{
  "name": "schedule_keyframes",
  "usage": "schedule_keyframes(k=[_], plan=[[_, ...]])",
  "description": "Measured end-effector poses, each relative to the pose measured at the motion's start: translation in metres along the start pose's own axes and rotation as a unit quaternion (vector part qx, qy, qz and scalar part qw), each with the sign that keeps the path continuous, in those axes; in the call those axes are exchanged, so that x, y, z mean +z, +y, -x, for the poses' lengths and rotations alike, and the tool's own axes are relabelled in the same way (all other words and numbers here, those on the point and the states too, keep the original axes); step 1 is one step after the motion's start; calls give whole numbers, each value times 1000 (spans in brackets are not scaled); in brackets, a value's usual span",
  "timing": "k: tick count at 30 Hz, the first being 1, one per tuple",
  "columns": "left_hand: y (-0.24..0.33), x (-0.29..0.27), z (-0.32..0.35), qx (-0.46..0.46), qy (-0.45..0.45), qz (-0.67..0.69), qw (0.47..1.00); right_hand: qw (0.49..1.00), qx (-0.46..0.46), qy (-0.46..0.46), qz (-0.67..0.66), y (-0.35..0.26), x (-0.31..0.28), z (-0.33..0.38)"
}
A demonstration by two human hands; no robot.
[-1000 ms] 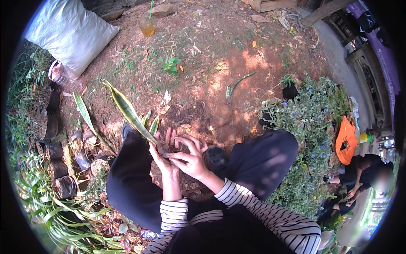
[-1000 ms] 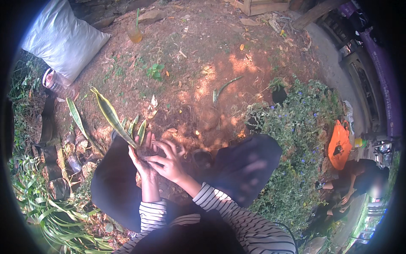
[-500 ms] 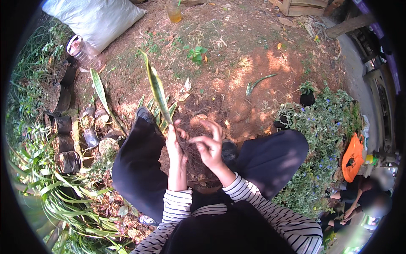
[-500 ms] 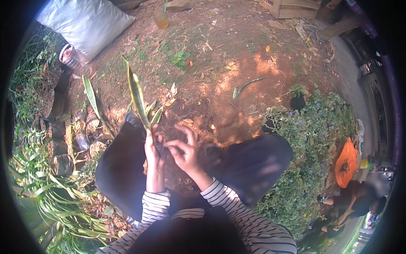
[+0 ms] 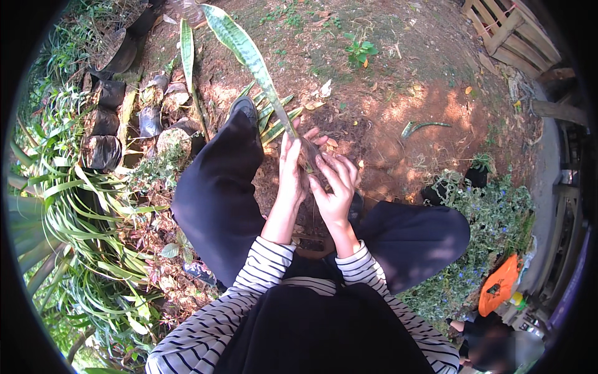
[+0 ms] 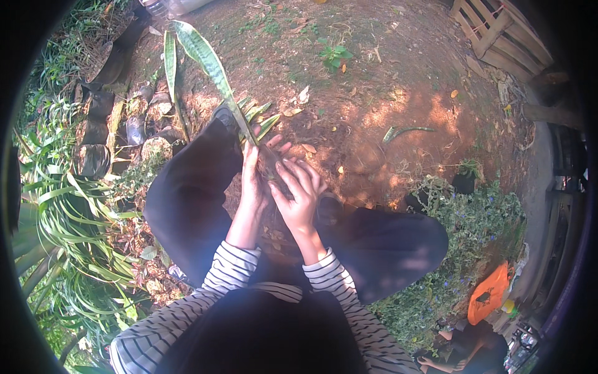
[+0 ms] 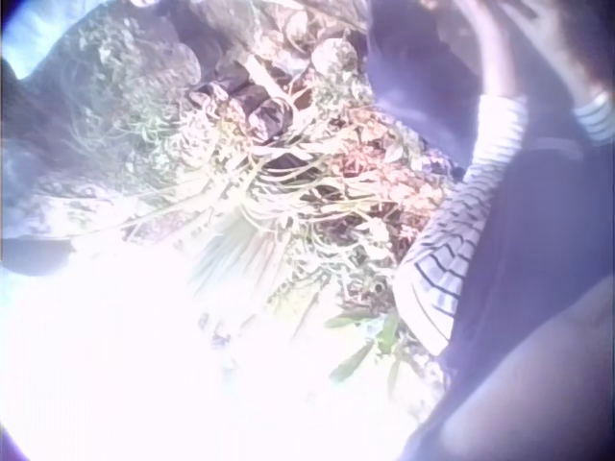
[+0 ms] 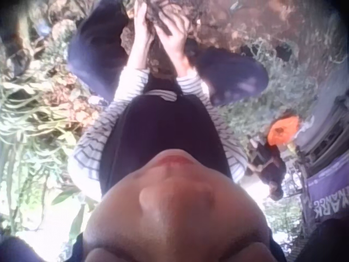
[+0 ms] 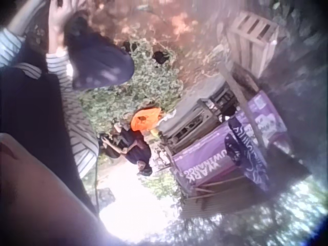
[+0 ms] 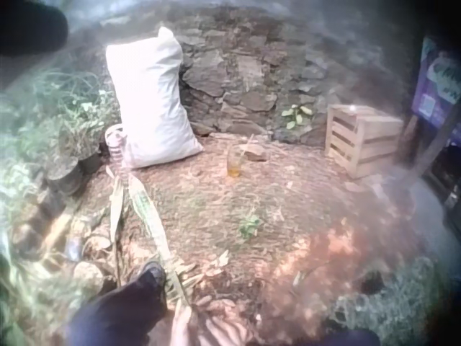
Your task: The person sits on the ground and plants a small plant into the soil. They use their hands to dig a hole, place the plant, and cover the roots with soil.
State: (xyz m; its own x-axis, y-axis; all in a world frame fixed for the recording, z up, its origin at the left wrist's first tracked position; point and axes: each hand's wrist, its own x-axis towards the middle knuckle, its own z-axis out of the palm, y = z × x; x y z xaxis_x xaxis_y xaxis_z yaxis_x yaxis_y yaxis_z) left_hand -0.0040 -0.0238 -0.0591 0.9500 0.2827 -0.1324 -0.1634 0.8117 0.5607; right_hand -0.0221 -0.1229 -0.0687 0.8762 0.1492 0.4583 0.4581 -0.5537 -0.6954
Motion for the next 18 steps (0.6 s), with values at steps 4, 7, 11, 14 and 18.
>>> schedule_keyframes(k=[4, 7, 11, 14, 18], plan=[[-1, -4, 1, -42, 25, 21, 999, 999, -10, 19, 28, 8, 0, 2], [-4, -14, -2, -48, 68, 6, 997, 1000, -26, -2, 16, 5, -1, 1], [-10, -21, -4, -60, 31, 44, 997, 999, -33, 8, -11, 6, -3, -2], [-9, -11, 0, -71, 39, 38, 996, 997, -5, 56, -54, 12, -6, 0], [-2, -14, -1, -55, 72, -75, 993, 986, 65, 117, -99, 26, -13, -11]])
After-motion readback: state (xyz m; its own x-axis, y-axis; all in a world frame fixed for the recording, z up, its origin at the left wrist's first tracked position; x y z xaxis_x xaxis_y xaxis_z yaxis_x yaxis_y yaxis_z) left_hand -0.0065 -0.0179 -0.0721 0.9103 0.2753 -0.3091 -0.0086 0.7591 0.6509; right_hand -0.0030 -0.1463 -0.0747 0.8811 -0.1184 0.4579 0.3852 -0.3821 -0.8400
